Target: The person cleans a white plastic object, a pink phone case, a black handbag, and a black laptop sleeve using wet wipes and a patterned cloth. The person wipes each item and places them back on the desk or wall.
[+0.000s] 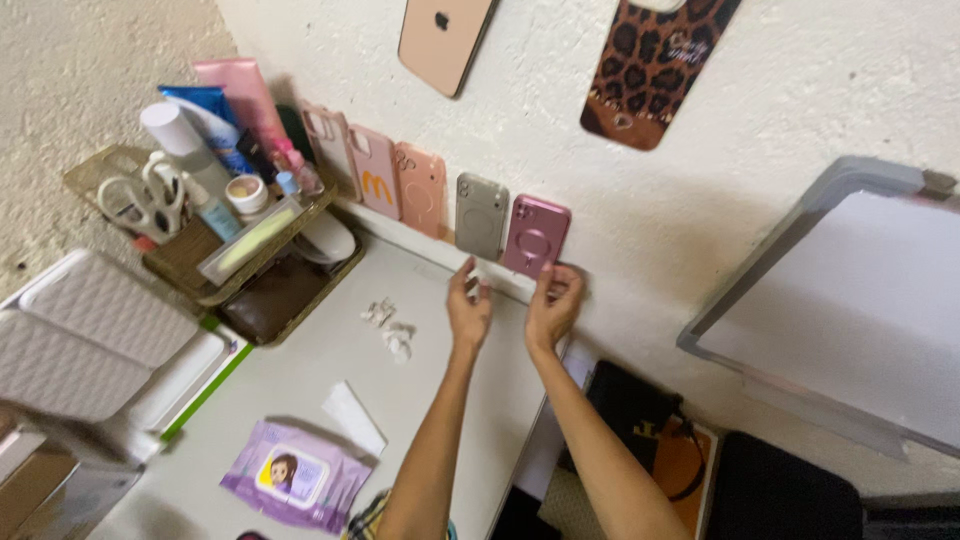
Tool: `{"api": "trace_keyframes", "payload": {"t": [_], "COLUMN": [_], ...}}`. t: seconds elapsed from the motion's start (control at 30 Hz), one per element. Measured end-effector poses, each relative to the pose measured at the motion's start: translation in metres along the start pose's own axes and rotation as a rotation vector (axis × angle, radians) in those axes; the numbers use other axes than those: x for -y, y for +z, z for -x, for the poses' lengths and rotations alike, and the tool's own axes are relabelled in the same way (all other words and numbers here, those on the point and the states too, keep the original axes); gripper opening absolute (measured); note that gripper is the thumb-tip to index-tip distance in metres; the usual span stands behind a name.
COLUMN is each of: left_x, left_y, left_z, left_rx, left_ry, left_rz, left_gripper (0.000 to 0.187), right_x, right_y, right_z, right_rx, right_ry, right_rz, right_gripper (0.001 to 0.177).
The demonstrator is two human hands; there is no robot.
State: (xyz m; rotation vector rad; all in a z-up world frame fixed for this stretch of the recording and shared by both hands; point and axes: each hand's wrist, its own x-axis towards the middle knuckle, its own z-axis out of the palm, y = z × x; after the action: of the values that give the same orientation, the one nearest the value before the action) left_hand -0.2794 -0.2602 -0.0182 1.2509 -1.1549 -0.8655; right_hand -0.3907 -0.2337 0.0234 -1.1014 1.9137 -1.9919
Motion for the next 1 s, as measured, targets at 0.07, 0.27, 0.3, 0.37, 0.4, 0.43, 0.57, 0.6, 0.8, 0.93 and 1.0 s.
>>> {"api": "trace_keyframes", "payload": {"t": [0.07, 0.27, 0.3, 0.37, 0.4, 0.43, 0.57, 0.6, 0.8, 0.93, 1.0], "left_x": [0.029, 0.08, 0.081, 0.078, 0.075, 0.072, 0.053, 0.051, 0.044, 0.041, 0.047], "left_y": [-0.025, -0.112, -0.125, -0.146, -0.154, -0.16, -0.157, -0.15, -0.083, -0.033, -0.01], "left_z": [0.004, 0.047, 0.054, 0.068, 0.083, 0.097, 0.125, 0.132, 0.171, 0.195, 0.206], "left_rx": [-0.055, -0.201, -0.214, -0.218, -0.217, -0.212, -0.165, -0.146, 0.007, 0.112, 0.167], "left_ry": [-0.018, -0.096, -0.106, -0.106, -0.113, -0.144, -0.188, -0.186, -0.148, -0.192, -0.181], "left_rz": [0.028, -0.072, -0.079, -0.117, -0.138, -0.127, -0.096, -0.092, 0.005, 0.036, 0.044], "left_gripper": [0.053, 0.051, 0.05, 0.052, 0.053, 0.053, 0.053, 0.053, 0.05, 0.048, 0.048], "right_x": [-0.016, -0.037, -0.037, -0.034, -0.032, -0.029, -0.018, -0.019, -0.038, -0.055, -0.065], "right_y": [0.002, -0.005, -0.011, -0.023, -0.03, -0.039, -0.075, -0.087, -0.158, -0.204, -0.227], "right_z": [0.028, 0.121, 0.134, 0.148, 0.156, 0.164, 0.174, 0.174, 0.153, 0.129, 0.122], "right_rx": [0.123, 0.502, 0.544, 0.617, 0.652, 0.685, 0.712, 0.708, 0.597, 0.514, 0.458], "right_ry": [0.048, 0.159, 0.195, 0.262, 0.3, 0.338, 0.433, 0.443, 0.5, 0.534, 0.574], "right_rz": [0.0, -0.008, 0.001, -0.005, -0.018, -0.032, -0.006, 0.003, 0.047, 0.047, 0.037], "right_gripper": [0.024, 0.033, 0.034, 0.038, 0.039, 0.041, 0.048, 0.049, 0.053, 0.051, 0.051]}}
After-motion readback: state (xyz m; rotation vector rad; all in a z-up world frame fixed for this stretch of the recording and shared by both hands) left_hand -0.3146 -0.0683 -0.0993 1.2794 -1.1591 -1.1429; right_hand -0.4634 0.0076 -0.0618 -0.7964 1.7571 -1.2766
